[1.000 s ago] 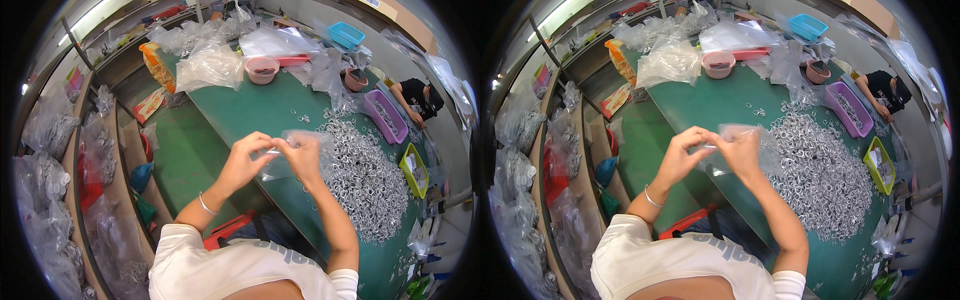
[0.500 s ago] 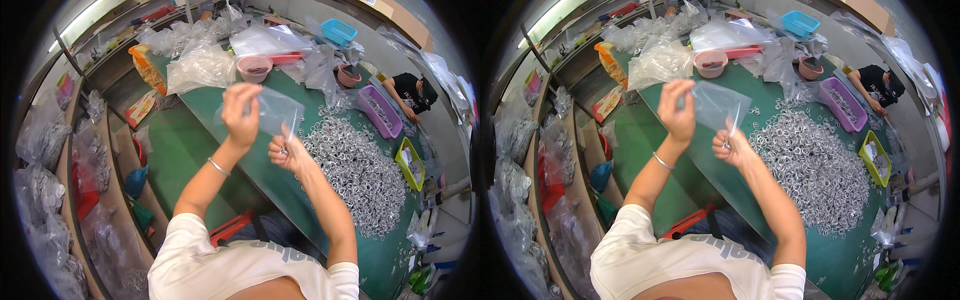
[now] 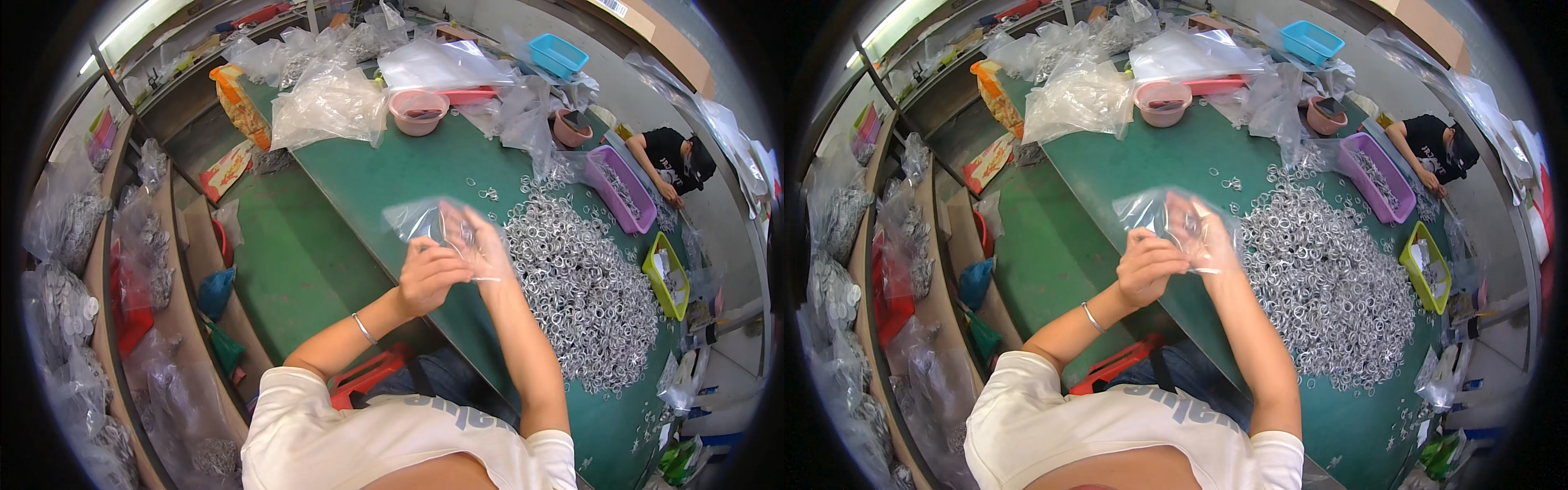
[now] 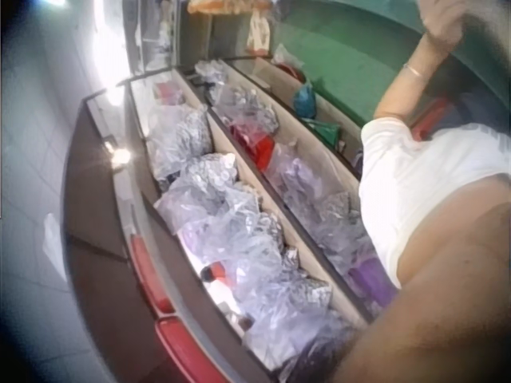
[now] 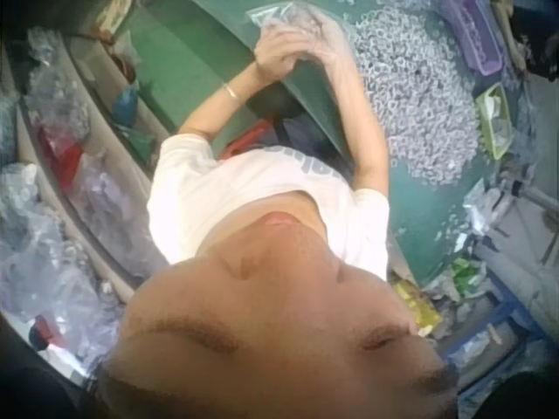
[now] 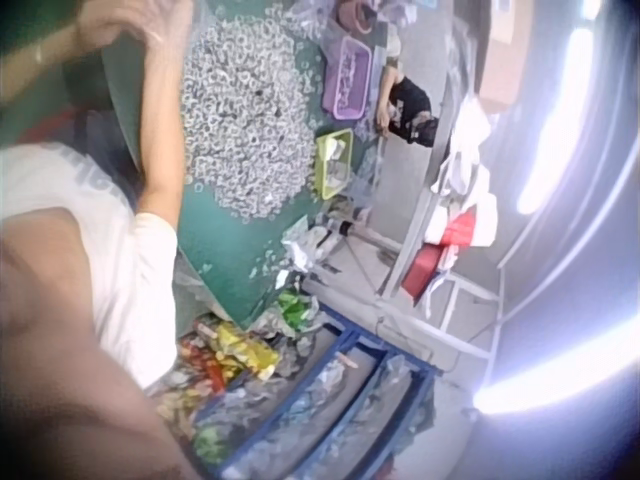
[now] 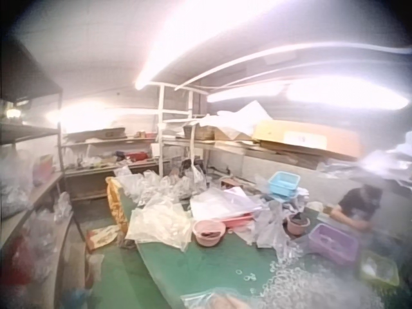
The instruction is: The person sorts through a pile of small metal rings and star-shaped components, picking them up and placing several of them into a plastic bag.
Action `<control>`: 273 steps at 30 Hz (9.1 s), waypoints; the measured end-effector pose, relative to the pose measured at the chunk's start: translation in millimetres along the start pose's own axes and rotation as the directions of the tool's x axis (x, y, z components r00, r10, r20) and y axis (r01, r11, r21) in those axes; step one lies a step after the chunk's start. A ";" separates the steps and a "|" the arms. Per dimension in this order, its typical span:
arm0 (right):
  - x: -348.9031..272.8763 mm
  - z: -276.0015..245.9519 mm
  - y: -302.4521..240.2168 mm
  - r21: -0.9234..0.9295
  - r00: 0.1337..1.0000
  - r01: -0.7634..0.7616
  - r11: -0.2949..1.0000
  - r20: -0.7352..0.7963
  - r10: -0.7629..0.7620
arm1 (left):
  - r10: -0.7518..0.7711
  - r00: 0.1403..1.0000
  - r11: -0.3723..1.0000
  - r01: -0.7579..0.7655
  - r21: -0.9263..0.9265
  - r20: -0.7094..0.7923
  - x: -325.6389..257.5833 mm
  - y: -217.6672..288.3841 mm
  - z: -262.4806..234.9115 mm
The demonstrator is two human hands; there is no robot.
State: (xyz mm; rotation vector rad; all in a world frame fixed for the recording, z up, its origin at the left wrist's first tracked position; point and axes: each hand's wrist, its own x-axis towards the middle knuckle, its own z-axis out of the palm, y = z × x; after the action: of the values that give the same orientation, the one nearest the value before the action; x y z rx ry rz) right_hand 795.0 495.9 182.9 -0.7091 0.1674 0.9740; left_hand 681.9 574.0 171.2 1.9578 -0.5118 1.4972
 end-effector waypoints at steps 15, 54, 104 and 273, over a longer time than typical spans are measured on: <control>80.3 8.0 -1.1 0.469 0.892 0.230 0.853 0.250 -0.378 | -0.515 0.833 0.767 0.553 0.326 -0.201 -2.4 -45.1 12.1; 127.7 -56.2 16.0 0.309 0.951 0.173 0.935 0.195 -0.241 | -0.544 0.805 0.688 0.267 0.674 0.236 -25.9 -148.4 51.4; -166.1 -178.9 17.3 -0.693 0.703 -0.131 -0.709 0.439 -0.559 | -0.292 0.518 0.951 0.249 0.184 0.804 -77.4 34.2 110.5; -211.5 -135.7 47.8 -0.865 0.148 0.495 -0.086 0.182 -0.972 | -0.316 -0.301 -0.912 -0.165 -0.376 0.900 -59.2 126.7 126.8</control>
State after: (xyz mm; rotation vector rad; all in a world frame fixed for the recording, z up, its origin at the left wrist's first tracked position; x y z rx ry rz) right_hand 660.2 281.3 148.1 -1.6991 -0.2891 -0.5997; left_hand 675.9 391.6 122.8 -0.2243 0.6082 -0.3585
